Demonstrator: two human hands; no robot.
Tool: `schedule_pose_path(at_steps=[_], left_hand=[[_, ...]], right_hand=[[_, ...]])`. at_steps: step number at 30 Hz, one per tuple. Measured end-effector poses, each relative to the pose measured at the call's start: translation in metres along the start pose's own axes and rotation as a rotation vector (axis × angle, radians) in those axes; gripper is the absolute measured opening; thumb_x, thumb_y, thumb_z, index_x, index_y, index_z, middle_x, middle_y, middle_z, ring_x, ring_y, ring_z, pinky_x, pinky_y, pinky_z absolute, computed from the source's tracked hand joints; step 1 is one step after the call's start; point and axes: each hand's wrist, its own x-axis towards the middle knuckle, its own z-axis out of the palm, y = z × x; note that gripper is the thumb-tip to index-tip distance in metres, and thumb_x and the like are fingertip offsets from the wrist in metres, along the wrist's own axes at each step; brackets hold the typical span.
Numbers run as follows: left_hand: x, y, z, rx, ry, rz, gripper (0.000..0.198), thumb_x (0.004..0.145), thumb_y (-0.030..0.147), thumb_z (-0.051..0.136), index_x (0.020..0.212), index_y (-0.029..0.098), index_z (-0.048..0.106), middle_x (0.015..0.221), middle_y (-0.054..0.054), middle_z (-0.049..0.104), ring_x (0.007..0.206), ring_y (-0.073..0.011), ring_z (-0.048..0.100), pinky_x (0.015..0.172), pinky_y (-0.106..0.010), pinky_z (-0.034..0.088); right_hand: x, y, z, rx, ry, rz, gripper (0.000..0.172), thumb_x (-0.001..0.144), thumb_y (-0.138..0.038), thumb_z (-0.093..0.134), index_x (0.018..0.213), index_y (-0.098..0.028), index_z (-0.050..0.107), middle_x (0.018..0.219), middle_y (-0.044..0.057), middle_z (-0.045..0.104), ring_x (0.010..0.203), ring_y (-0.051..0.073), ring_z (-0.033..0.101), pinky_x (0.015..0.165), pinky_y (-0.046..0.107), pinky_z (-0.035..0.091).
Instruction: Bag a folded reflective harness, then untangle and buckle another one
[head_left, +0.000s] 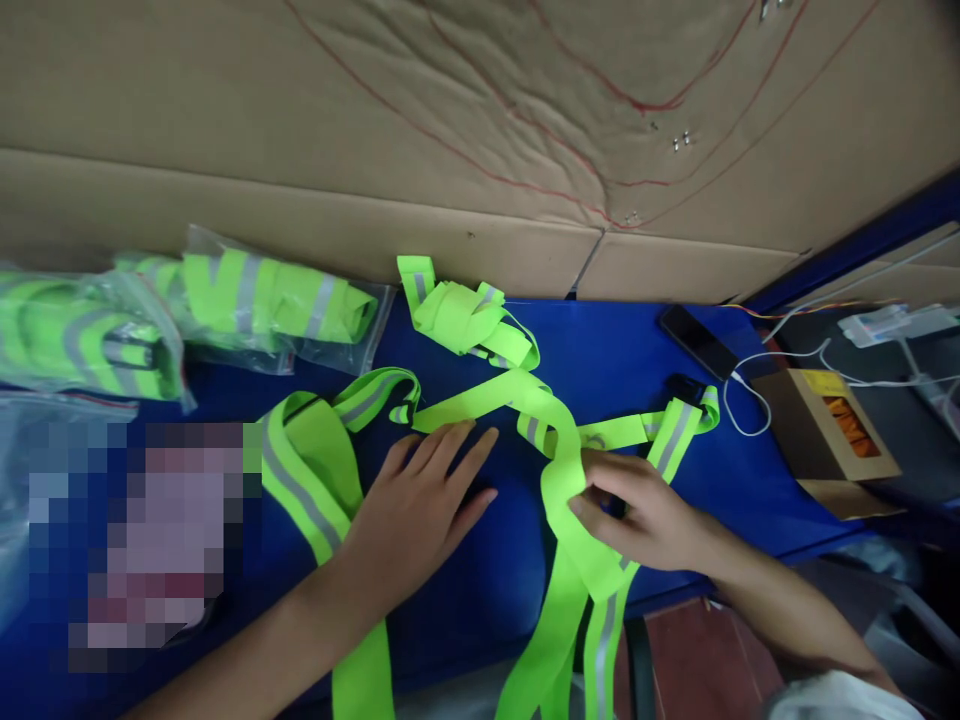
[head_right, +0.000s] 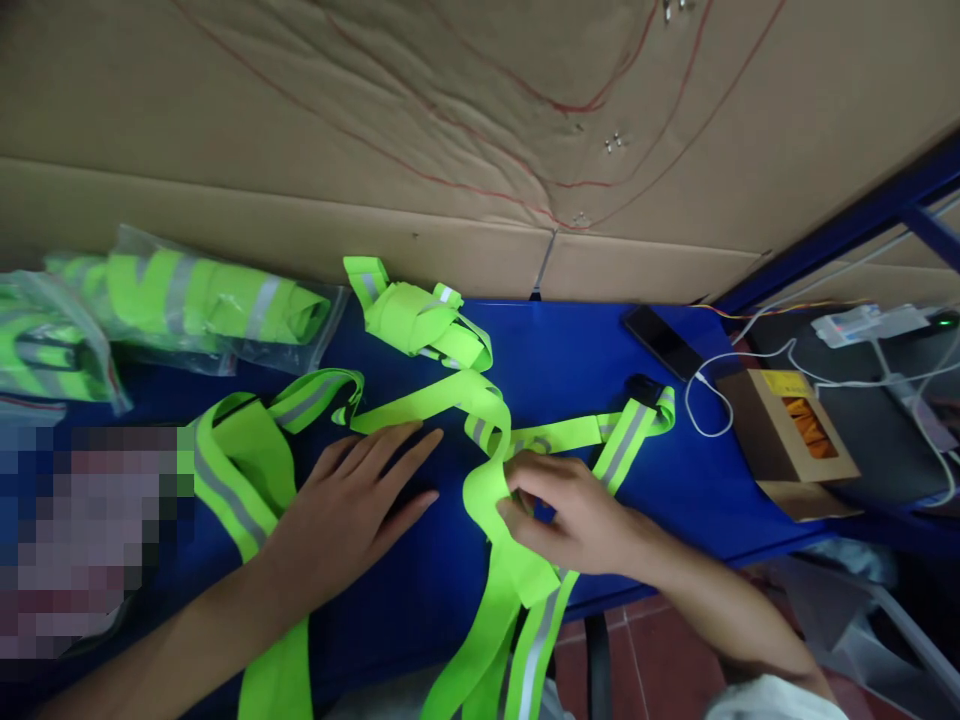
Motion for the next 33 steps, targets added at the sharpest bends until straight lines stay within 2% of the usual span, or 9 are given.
schedule_pose_path(at_steps=[6, 8, 11, 13, 15, 17, 20, 25, 33], left_hand=[[0.004, -0.008, -0.005, 0.080, 0.014, -0.159, 0.059, 0.104, 0.045, 0.047, 0.155, 0.017, 0.042, 0.134, -0.018, 0.065, 0.118, -0.0374, 0.063, 0.096, -0.051, 0.042], [0.007, -0.012, -0.008, 0.125, 0.019, -0.210, 0.058, 0.104, 0.046, 0.045, 0.154, 0.015, 0.044, 0.131, -0.019, 0.066, 0.115, -0.0388, 0.063, 0.094, -0.052, 0.042], [0.008, -0.017, -0.011, 0.183, 0.005, -0.253, 0.055, 0.105, 0.047, 0.042, 0.149, 0.016, 0.051, 0.124, -0.019, 0.066, 0.110, -0.0397, 0.063, 0.090, -0.052, 0.045], [0.009, -0.018, -0.012, 0.213, -0.010, -0.271, 0.053, 0.104, 0.050, 0.041, 0.142, 0.016, 0.057, 0.120, -0.019, 0.066, 0.108, -0.0400, 0.063, 0.088, -0.052, 0.046], [0.008, -0.018, -0.013, 0.234, -0.010, -0.279, 0.052, 0.103, 0.052, 0.042, 0.133, 0.015, 0.063, 0.121, -0.019, 0.065, 0.108, -0.0405, 0.063, 0.089, -0.053, 0.047], [0.007, -0.017, -0.013, 0.250, 0.009, -0.279, 0.051, 0.103, 0.053, 0.042, 0.124, 0.013, 0.066, 0.126, -0.021, 0.064, 0.111, -0.0413, 0.063, 0.092, -0.055, 0.047], [0.006, -0.016, -0.012, 0.260, 0.038, -0.269, 0.053, 0.103, 0.055, 0.042, 0.116, 0.010, 0.067, 0.132, -0.024, 0.063, 0.114, -0.0427, 0.063, 0.095, -0.058, 0.047], [0.004, -0.013, -0.011, 0.231, 0.040, -0.268, 0.054, 0.102, 0.054, 0.043, 0.119, 0.007, 0.064, 0.137, -0.027, 0.061, 0.124, -0.0451, 0.060, 0.103, -0.064, 0.043], [0.005, -0.017, -0.008, 0.165, 0.102, -0.276, 0.050, 0.102, 0.034, 0.047, 0.143, 0.006, 0.049, 0.145, -0.028, 0.055, 0.133, -0.0458, 0.056, 0.113, -0.065, 0.038]], right_hand=[[-0.007, 0.002, -0.012, 0.017, -0.122, -0.007, 0.044, 0.106, -0.027, 0.050, 0.066, -0.021, 0.034, 0.062, -0.005, 0.030, 0.056, 0.011, 0.036, 0.058, 0.029, 0.027], [-0.007, 0.004, -0.011, -0.028, -0.178, 0.009, 0.045, 0.107, -0.028, 0.048, 0.065, -0.021, 0.039, 0.059, -0.006, 0.031, 0.052, 0.010, 0.036, 0.057, 0.029, 0.026], [-0.006, 0.006, -0.009, -0.169, -0.251, 0.070, 0.023, 0.107, -0.033, 0.053, 0.095, -0.019, 0.066, 0.057, -0.006, 0.049, 0.051, 0.011, 0.049, 0.055, 0.028, 0.033], [-0.007, 0.005, -0.008, -0.178, -0.256, 0.067, 0.029, 0.105, -0.034, 0.056, 0.127, -0.018, 0.064, 0.066, -0.003, 0.066, 0.057, 0.012, 0.062, 0.058, 0.025, 0.041], [-0.008, 0.004, -0.011, -0.100, -0.183, 0.025, 0.034, 0.105, -0.030, 0.057, 0.137, -0.020, 0.060, 0.079, -0.001, 0.075, 0.063, 0.011, 0.069, 0.062, 0.022, 0.049], [-0.009, 0.005, -0.017, -0.074, -0.013, -0.014, 0.027, 0.104, -0.023, 0.057, 0.131, -0.023, 0.064, 0.091, 0.000, 0.079, 0.070, 0.010, 0.072, 0.067, 0.021, 0.053], [-0.008, 0.010, -0.028, -0.262, 0.178, -0.009, 0.019, 0.102, -0.021, 0.060, 0.119, -0.024, 0.068, 0.104, 0.003, 0.079, 0.086, 0.014, 0.075, 0.079, 0.027, 0.056], [-0.001, 0.027, -0.041, -0.558, -0.031, 0.124, 0.022, 0.105, -0.034, 0.057, 0.121, -0.022, 0.067, 0.121, 0.008, 0.075, 0.112, 0.026, 0.070, 0.099, 0.045, 0.052], [0.000, 0.024, -0.046, -0.376, -0.124, 0.146, 0.031, 0.110, -0.035, 0.045, 0.129, -0.025, 0.067, 0.123, 0.006, 0.074, 0.112, 0.022, 0.070, 0.098, 0.039, 0.053]])
